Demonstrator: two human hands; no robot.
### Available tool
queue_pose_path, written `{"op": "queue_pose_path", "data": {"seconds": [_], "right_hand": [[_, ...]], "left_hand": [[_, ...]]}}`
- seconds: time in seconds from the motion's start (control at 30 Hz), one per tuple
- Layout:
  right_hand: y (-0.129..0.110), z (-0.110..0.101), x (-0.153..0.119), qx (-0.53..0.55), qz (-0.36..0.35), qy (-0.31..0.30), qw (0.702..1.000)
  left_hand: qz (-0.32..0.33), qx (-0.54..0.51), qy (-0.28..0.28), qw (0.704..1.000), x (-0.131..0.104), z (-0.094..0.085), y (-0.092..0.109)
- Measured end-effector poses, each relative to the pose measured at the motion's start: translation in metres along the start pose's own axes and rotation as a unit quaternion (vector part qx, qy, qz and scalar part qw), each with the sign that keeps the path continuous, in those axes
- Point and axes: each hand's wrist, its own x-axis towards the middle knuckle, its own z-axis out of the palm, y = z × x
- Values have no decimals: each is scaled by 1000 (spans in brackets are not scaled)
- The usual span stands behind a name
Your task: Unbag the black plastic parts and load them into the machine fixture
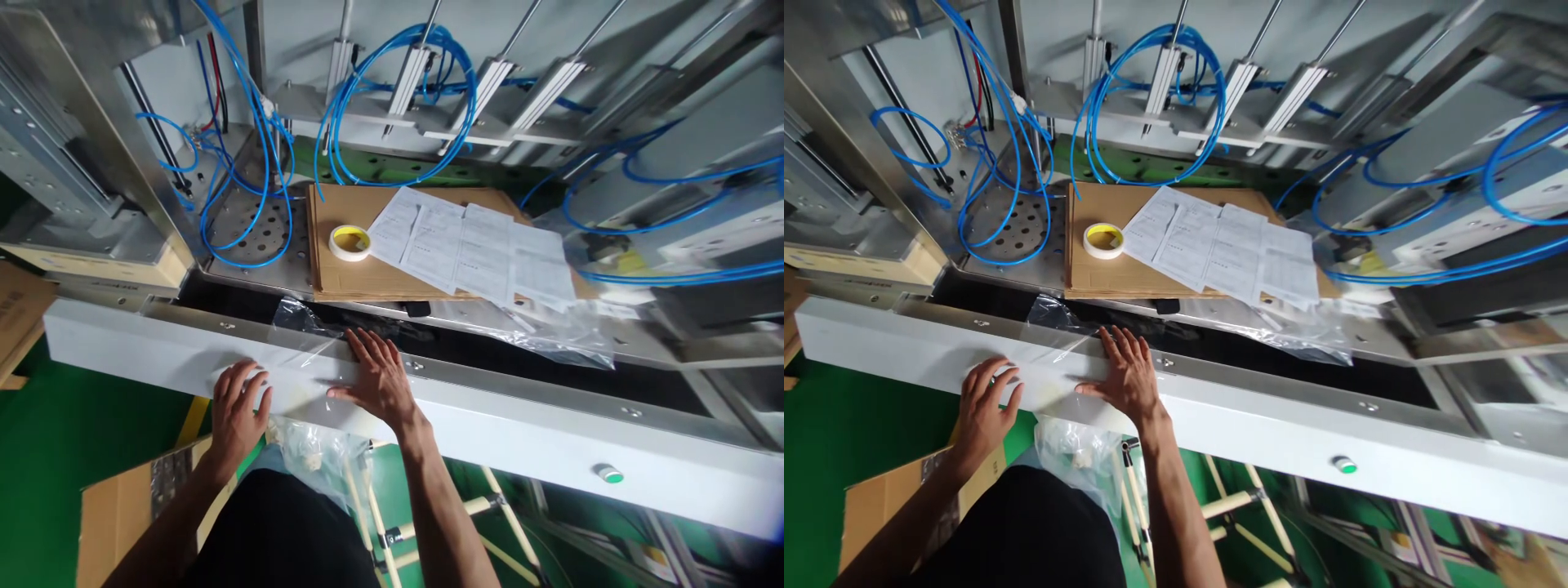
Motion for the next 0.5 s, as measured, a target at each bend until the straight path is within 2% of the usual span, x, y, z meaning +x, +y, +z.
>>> {"op": "queue_pose_path", "data": {"seconds": [0.1, 0.2, 0.3, 0.5], "right_hand": [[1, -5, -1, -4, 2, 10, 1000], [5, -7, -4, -18, 6, 25, 1000], [8, -4, -8, -27, 12, 13, 999], [13, 0, -10, -24, 27, -3, 999]], "left_hand": [[5, -23, 5, 1000, 9, 1, -3], [29, -22, -30, 999, 18, 7, -7], [33, -18, -68, 997, 24, 15, -13], [28, -26, -88, 995, 29, 17, -19]]}}
